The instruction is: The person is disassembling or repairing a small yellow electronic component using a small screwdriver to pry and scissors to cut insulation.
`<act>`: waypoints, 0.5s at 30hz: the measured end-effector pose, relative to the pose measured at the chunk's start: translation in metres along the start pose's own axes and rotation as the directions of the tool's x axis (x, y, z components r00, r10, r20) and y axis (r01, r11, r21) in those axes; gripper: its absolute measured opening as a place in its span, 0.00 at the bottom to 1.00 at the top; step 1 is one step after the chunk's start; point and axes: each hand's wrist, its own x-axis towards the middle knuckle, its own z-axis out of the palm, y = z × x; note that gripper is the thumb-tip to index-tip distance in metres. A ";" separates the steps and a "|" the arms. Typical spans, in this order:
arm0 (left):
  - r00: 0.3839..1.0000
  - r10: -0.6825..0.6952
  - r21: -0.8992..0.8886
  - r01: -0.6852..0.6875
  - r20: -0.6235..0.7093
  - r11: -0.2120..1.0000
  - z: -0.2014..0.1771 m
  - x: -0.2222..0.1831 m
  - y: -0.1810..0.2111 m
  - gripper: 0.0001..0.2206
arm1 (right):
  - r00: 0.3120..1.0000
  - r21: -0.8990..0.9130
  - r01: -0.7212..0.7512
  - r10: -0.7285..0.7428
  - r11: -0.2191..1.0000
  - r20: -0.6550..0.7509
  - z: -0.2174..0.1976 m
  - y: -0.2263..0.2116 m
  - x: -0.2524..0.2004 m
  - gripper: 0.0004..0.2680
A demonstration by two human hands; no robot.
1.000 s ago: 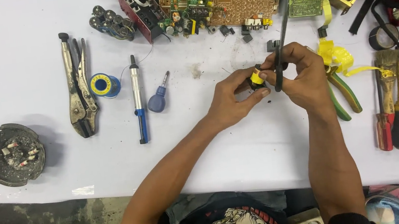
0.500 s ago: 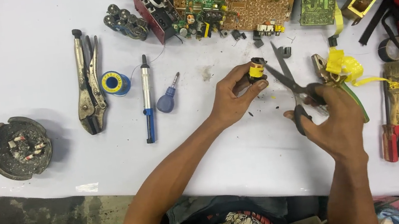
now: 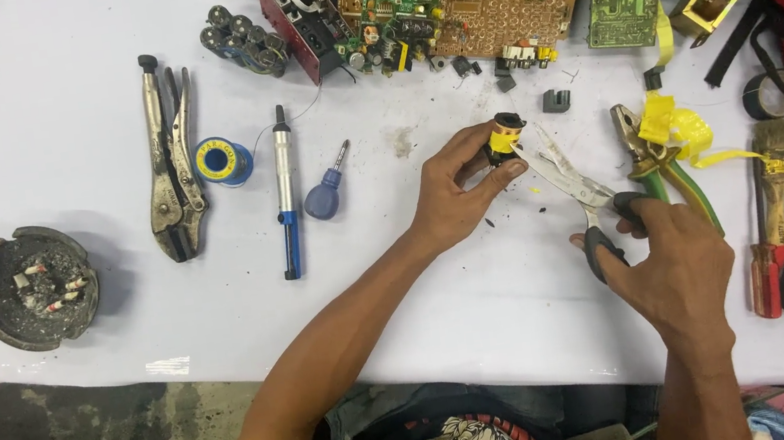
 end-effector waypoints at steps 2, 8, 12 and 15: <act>1.000 0.001 0.015 -0.001 0.005 1.000 0.000 0.000 0.001 0.21 | 0.999 0.016 -0.022 0.021 1.000 0.027 0.000 0.000 0.001 0.16; 1.000 0.000 0.060 -0.001 0.016 0.998 0.000 -0.001 0.002 0.23 | 0.998 0.020 -0.044 0.043 0.999 0.046 0.003 0.001 0.000 0.16; 1.000 -0.008 0.089 0.006 0.021 0.996 0.000 -0.001 0.005 0.23 | 0.998 -0.017 -0.038 0.039 0.999 0.052 0.004 0.002 -0.001 0.19; 1.000 0.020 0.102 -0.022 0.020 0.995 0.000 -0.002 -0.002 0.23 | 1.000 0.004 0.003 -0.003 1.000 0.002 0.006 0.005 -0.005 0.16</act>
